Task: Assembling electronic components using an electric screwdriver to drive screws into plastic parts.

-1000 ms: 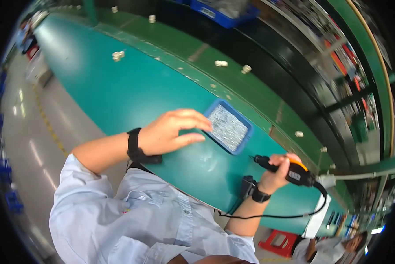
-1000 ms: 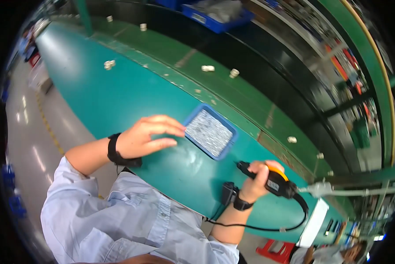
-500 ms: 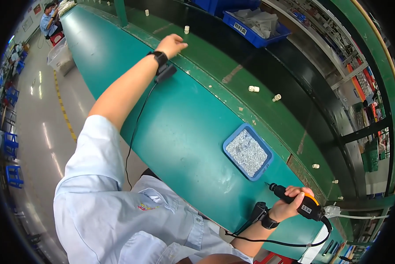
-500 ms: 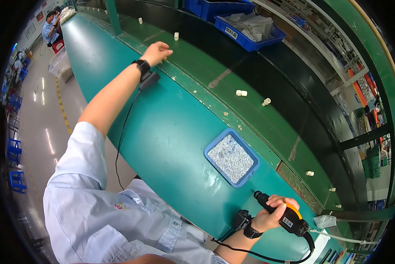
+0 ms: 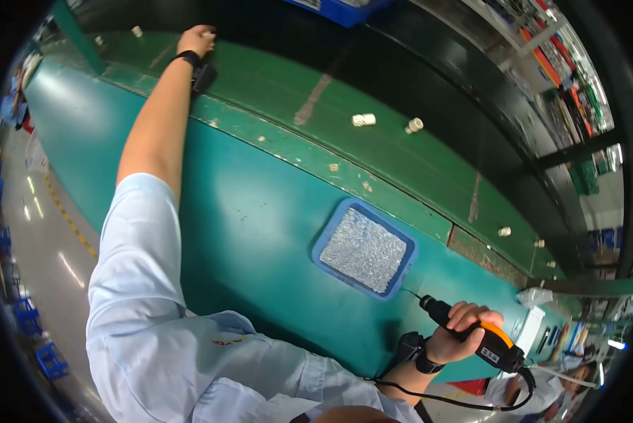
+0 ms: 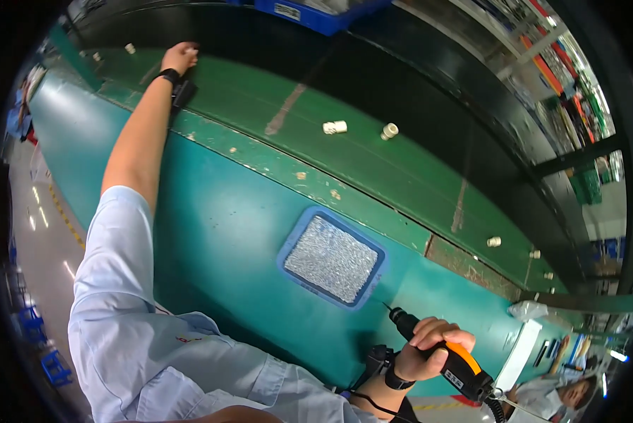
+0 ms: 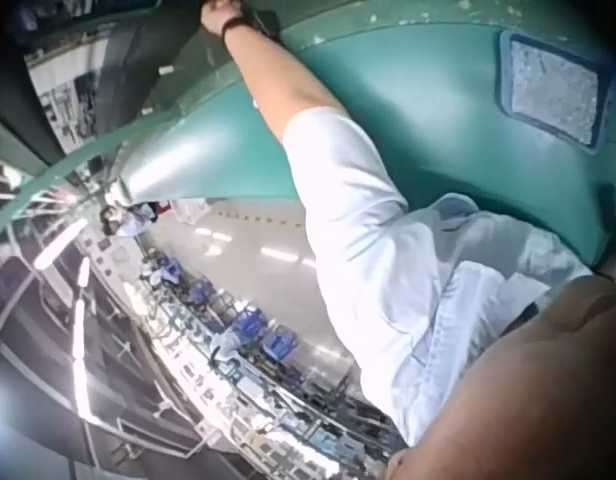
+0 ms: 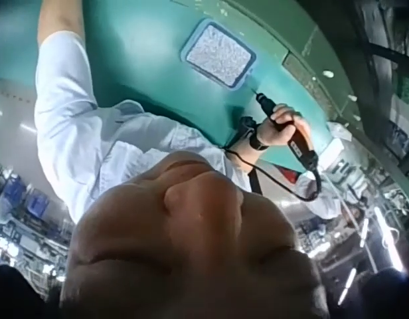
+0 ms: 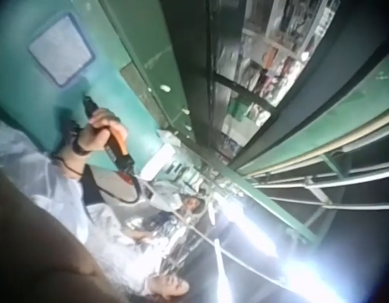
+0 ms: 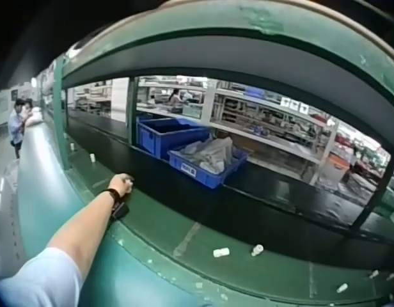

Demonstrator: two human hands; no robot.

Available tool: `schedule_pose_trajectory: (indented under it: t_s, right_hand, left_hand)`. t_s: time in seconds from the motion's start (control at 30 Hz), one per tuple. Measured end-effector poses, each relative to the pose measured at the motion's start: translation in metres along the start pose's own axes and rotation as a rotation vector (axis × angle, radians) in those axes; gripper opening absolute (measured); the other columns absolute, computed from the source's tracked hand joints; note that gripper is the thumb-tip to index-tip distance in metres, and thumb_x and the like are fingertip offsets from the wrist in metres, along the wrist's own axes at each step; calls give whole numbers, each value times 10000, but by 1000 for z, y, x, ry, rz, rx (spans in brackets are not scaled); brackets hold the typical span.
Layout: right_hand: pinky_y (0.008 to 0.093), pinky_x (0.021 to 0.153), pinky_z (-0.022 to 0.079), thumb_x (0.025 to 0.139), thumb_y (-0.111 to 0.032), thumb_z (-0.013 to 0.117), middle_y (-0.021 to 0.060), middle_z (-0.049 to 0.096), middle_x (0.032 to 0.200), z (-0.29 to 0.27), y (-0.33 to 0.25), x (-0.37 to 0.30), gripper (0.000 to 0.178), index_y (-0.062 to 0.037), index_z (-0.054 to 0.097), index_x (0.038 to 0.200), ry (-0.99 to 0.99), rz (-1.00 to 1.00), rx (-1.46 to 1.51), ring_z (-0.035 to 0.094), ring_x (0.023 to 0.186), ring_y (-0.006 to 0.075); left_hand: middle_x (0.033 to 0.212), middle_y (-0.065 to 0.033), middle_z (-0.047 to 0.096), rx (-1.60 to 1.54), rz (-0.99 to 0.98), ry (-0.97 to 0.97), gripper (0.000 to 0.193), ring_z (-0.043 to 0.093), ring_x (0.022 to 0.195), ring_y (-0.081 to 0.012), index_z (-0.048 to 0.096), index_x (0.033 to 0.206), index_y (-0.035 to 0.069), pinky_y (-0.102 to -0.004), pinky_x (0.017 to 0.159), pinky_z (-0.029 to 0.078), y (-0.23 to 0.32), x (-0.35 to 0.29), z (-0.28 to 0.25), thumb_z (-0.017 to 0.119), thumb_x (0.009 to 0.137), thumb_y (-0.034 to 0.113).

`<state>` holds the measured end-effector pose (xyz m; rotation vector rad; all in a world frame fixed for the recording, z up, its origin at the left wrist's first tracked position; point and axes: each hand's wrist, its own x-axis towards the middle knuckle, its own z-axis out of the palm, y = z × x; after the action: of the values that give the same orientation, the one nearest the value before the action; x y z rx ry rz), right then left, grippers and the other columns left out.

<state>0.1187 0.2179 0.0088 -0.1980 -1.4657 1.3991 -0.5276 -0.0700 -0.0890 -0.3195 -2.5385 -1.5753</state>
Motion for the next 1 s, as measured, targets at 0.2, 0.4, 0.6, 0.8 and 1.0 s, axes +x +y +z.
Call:
schedule_pose_trajectory:
  t_s: [0.2,0.4,0.6,0.8,1.0]
  right_hand:
    - [261,456,334,857,-284,597,8,416,574,-4,3,-1,293,-53,439,944,-3,4,60,400,452,119]
    - [292,466,382,839,-120,552,38,454,596,-14,2,0,174,-37,445,949,84,101,-2,420,464,144]
    - [260,502,450,813,-22,578,52,523,619,-3,-1,8,156,-14,489,942,-5,172,10,528,517,134]
    - [250,501,446,851,-62,555,43,535,623,17,-32,23,119,-4,507,943,-127,45,118,529,515,121]
    - [294,564,389,905,-218,465,9,432,613,27,-80,63,210,-29,526,976,-182,-22,283,426,537,120]
  left_hand:
    - [850,-81,636,-159,69,-32,218,618,663,-120,620,1007,-9,-219,595,513,41,-32,2,666,814,81]
    - [866,-52,590,-446,254,-718,250,564,718,-107,514,1016,34,-237,632,480,228,-280,50,605,788,-14]
    - [860,-48,618,-275,63,-1174,209,598,755,-99,568,904,17,-237,652,512,238,-486,43,675,744,-63]
    - [788,-17,597,-98,299,-1024,217,517,619,-48,594,926,17,-217,553,446,204,-506,61,702,741,-18]
    - [812,-28,567,-157,370,-1011,293,524,612,-93,604,994,47,-223,558,427,209,-506,63,726,729,25]
